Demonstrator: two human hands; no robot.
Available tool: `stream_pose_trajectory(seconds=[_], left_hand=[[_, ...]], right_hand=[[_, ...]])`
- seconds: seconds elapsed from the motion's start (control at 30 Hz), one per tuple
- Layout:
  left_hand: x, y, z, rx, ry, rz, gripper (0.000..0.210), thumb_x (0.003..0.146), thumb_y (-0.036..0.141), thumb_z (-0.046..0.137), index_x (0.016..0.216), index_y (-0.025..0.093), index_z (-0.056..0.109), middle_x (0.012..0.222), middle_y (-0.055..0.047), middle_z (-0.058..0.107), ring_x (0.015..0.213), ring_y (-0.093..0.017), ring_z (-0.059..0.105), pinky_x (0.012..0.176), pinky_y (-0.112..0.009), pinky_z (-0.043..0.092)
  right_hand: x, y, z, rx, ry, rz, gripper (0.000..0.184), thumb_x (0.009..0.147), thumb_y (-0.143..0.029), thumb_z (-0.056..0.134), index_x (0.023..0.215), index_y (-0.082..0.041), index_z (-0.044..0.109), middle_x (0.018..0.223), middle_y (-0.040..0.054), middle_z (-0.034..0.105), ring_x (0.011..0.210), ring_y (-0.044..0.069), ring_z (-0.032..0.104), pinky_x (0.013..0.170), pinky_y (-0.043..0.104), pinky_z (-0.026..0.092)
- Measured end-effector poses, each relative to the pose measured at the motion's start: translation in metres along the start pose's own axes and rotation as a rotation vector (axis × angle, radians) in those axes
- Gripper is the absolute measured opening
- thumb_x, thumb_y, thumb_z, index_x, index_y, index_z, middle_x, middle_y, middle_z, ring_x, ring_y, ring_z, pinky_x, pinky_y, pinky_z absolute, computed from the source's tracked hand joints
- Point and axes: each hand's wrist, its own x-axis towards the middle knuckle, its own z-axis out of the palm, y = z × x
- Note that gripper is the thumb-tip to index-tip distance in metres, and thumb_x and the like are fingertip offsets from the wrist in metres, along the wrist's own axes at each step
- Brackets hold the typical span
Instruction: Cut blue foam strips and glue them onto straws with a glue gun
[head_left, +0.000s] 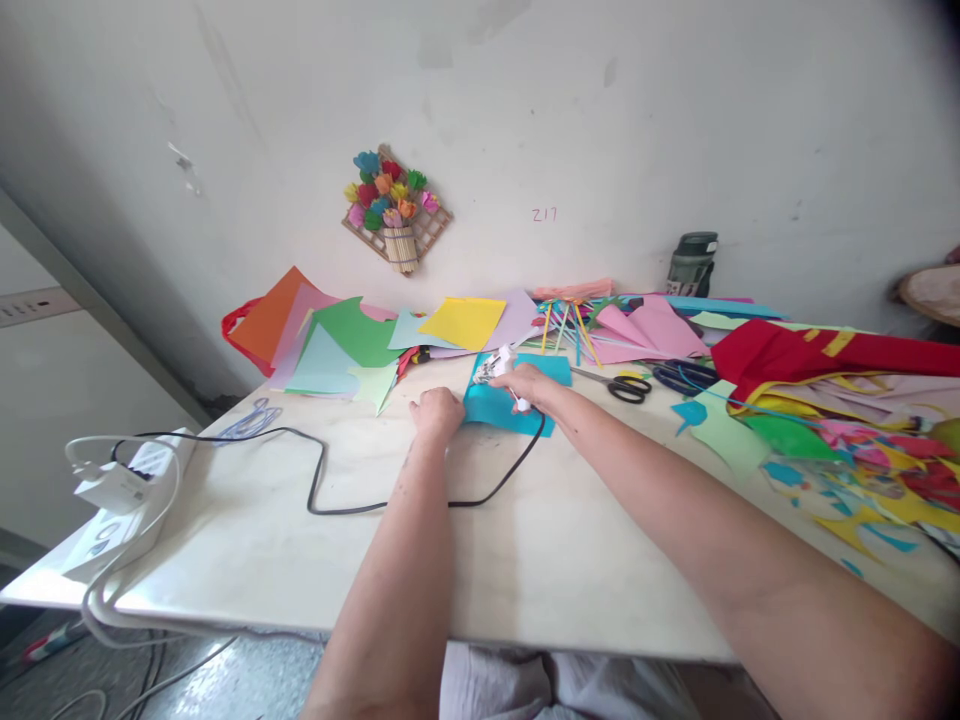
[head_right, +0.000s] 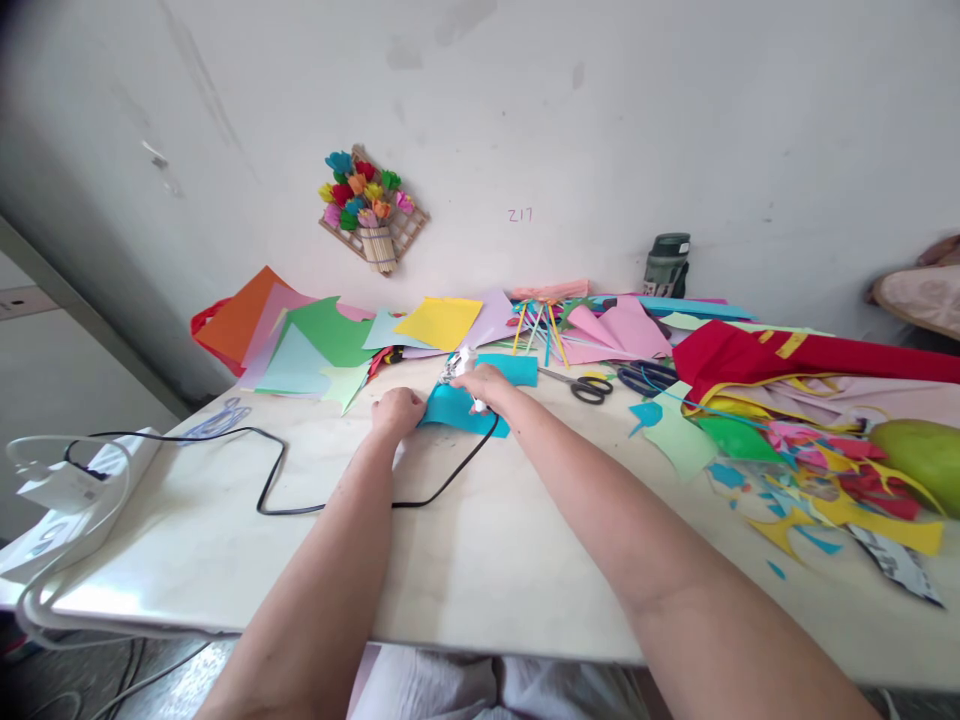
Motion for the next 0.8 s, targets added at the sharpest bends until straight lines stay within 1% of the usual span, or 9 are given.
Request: stream_pose_trajectory(seconds=[0.2, 0.4, 0.63, 0.7, 0.8], left_hand=[[0.0, -0.001, 0.002, 0.013, 0.034, 0.021, 0.023, 0.07, 0.023, 0.042, 0.081, 0.018, 0.062, 0.097, -0.011, 0.062, 0.099, -0.024, 0.051, 0.086, -0.04, 0.032], [0.001, -0.001, 0.002, 0.029, 0.03, 0.019, 0.024, 0.07, 0.024, 0.043, 0.083, 0.019, 0.063, 0.097, -0.01, 0.062, 0.1, -0.023, 0.05, 0.087, -0.039, 0.032], [-0.001, -0.002, -0.004, 0.048, 0.037, 0.016, 0.024, 0.069, 0.022, 0.044, 0.083, 0.018, 0.063, 0.099, -0.011, 0.061, 0.1, -0.024, 0.05, 0.086, -0.04, 0.033], [-0.001, -0.005, -0.007, 0.042, 0.005, 0.003, 0.024, 0.068, 0.023, 0.046, 0.085, 0.019, 0.063, 0.098, -0.011, 0.062, 0.1, -0.024, 0.05, 0.084, -0.039, 0.034], [0.0, -0.011, -0.012, 0.033, -0.101, -0.004, 0.024, 0.064, 0.029, 0.052, 0.085, 0.021, 0.063, 0.094, -0.009, 0.064, 0.098, -0.024, 0.051, 0.08, -0.035, 0.037]], right_hand=[[0.005, -0.001, 0.004, 0.056, -0.006, 0.027, 0.022, 0.063, -0.032, 0.062, 0.059, -0.014, 0.048, 0.044, -0.001, 0.049, 0.037, 0.012, 0.048, 0.037, 0.025, 0.042], [0.011, -0.002, 0.006, 0.097, -0.038, 0.029, 0.021, 0.069, -0.03, 0.058, 0.06, -0.013, 0.048, 0.043, -0.0008, 0.049, 0.035, 0.012, 0.049, 0.033, 0.023, 0.039], [0.007, -0.002, 0.005, 0.094, -0.034, 0.053, 0.021, 0.067, -0.031, 0.059, 0.061, -0.014, 0.048, 0.042, -0.0018, 0.048, 0.036, 0.011, 0.048, 0.035, 0.023, 0.04], [0.003, -0.002, 0.004, 0.089, -0.042, 0.055, 0.021, 0.066, -0.031, 0.059, 0.06, -0.014, 0.048, 0.043, -0.0019, 0.048, 0.036, 0.012, 0.049, 0.035, 0.023, 0.041], [-0.003, -0.003, 0.003, 0.064, -0.051, 0.06, 0.023, 0.065, -0.032, 0.06, 0.058, -0.015, 0.047, 0.042, -0.0024, 0.047, 0.035, 0.012, 0.049, 0.034, 0.023, 0.039]])
